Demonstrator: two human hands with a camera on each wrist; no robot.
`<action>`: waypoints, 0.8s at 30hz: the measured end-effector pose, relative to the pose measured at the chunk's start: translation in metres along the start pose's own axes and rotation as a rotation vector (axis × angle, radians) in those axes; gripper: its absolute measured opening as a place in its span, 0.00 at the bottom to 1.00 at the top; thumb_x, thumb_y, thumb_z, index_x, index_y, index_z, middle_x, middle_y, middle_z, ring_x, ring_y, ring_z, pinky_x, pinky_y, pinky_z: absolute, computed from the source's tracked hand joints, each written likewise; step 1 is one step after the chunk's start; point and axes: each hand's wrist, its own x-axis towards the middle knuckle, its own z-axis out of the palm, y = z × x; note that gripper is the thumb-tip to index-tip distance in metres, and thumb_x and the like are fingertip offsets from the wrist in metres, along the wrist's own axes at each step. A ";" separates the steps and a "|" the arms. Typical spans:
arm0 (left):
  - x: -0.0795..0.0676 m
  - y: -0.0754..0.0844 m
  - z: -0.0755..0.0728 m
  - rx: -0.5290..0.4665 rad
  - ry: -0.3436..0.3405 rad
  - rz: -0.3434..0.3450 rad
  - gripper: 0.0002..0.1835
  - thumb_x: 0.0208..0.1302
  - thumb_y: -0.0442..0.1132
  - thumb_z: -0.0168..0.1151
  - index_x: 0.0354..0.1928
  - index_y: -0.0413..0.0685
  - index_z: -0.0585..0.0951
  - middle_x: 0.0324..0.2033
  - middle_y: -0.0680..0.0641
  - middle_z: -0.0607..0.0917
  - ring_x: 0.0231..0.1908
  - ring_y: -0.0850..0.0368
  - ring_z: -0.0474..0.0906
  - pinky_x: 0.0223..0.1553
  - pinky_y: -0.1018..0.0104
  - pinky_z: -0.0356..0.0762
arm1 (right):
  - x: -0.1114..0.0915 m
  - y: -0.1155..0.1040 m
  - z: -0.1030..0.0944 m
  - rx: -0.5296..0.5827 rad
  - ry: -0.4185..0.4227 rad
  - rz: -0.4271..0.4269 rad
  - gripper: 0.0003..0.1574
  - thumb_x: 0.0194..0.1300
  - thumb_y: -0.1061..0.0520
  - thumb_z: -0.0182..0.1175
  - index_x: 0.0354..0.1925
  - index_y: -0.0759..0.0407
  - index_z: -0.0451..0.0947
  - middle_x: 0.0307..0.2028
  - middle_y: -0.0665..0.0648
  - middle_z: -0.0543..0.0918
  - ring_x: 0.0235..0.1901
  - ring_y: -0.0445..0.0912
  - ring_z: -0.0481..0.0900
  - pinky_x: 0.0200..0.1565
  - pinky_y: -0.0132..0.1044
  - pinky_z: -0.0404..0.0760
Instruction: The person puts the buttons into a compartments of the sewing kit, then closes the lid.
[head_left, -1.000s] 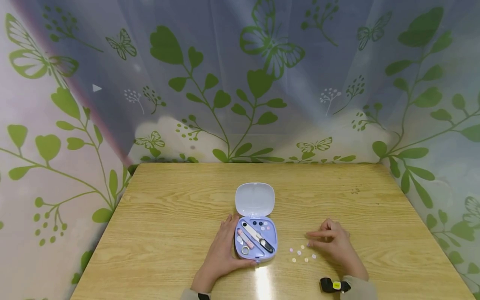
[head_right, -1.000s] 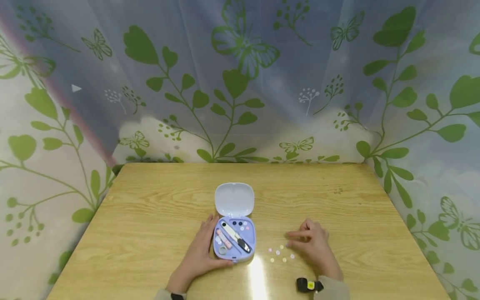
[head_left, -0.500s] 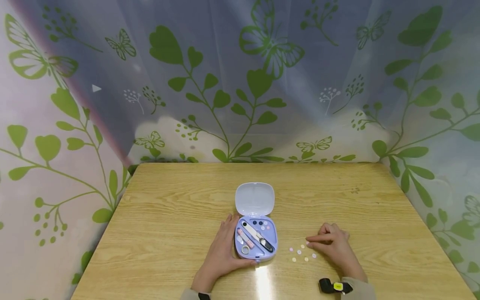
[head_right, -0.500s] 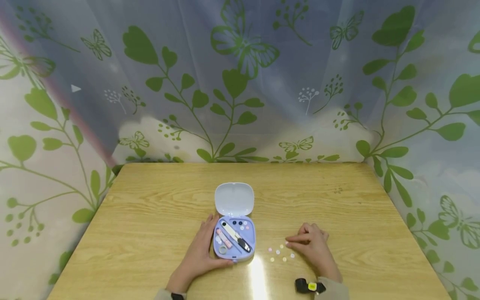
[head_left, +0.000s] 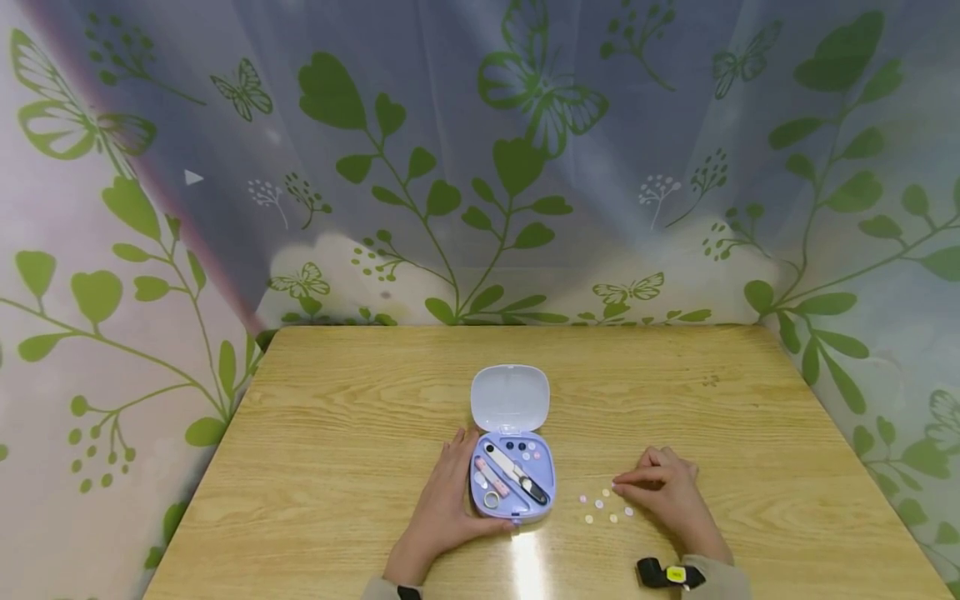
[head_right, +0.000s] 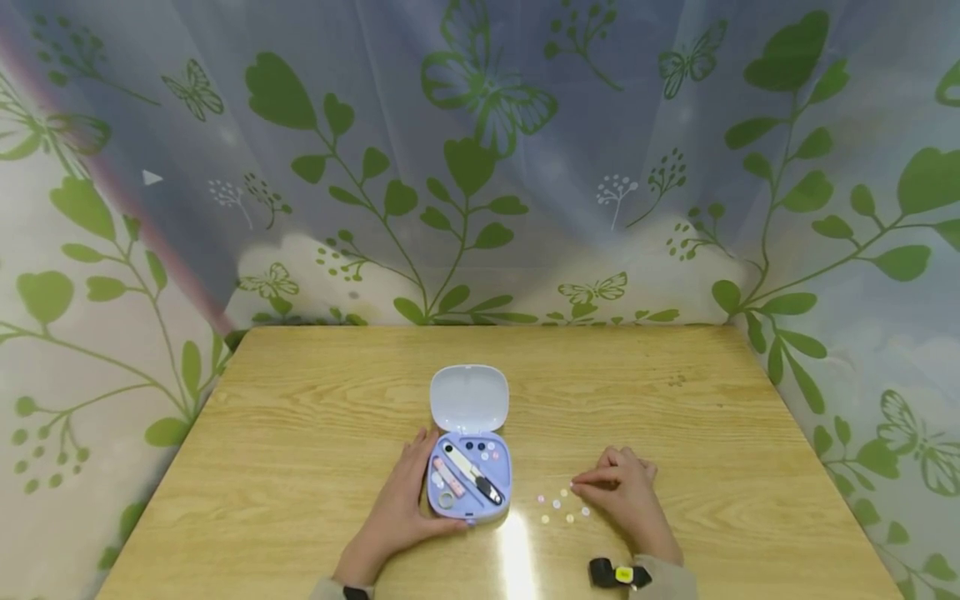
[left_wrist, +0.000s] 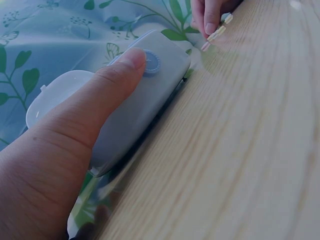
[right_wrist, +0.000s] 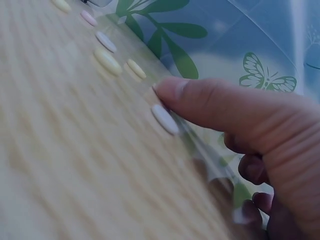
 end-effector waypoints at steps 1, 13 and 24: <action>0.000 0.000 0.000 0.002 0.003 0.003 0.73 0.36 0.78 0.70 0.78 0.45 0.50 0.76 0.44 0.57 0.76 0.48 0.46 0.77 0.52 0.42 | 0.000 -0.001 0.000 0.006 0.001 -0.004 0.15 0.41 0.64 0.80 0.26 0.45 0.90 0.24 0.40 0.69 0.28 0.35 0.60 0.35 0.37 0.46; 0.000 -0.002 0.002 0.019 0.042 0.040 0.72 0.35 0.77 0.72 0.77 0.43 0.53 0.74 0.41 0.60 0.75 0.43 0.50 0.76 0.47 0.47 | 0.002 -0.002 0.000 0.015 -0.001 0.007 0.15 0.43 0.63 0.80 0.26 0.43 0.89 0.19 0.38 0.70 0.25 0.36 0.60 0.35 0.38 0.47; 0.000 0.000 0.000 0.008 0.025 0.024 0.73 0.35 0.77 0.72 0.77 0.43 0.53 0.75 0.42 0.59 0.76 0.45 0.48 0.76 0.50 0.45 | 0.005 -0.003 0.001 0.038 -0.020 0.062 0.14 0.45 0.60 0.80 0.26 0.42 0.88 0.20 0.41 0.69 0.27 0.37 0.61 0.38 0.37 0.47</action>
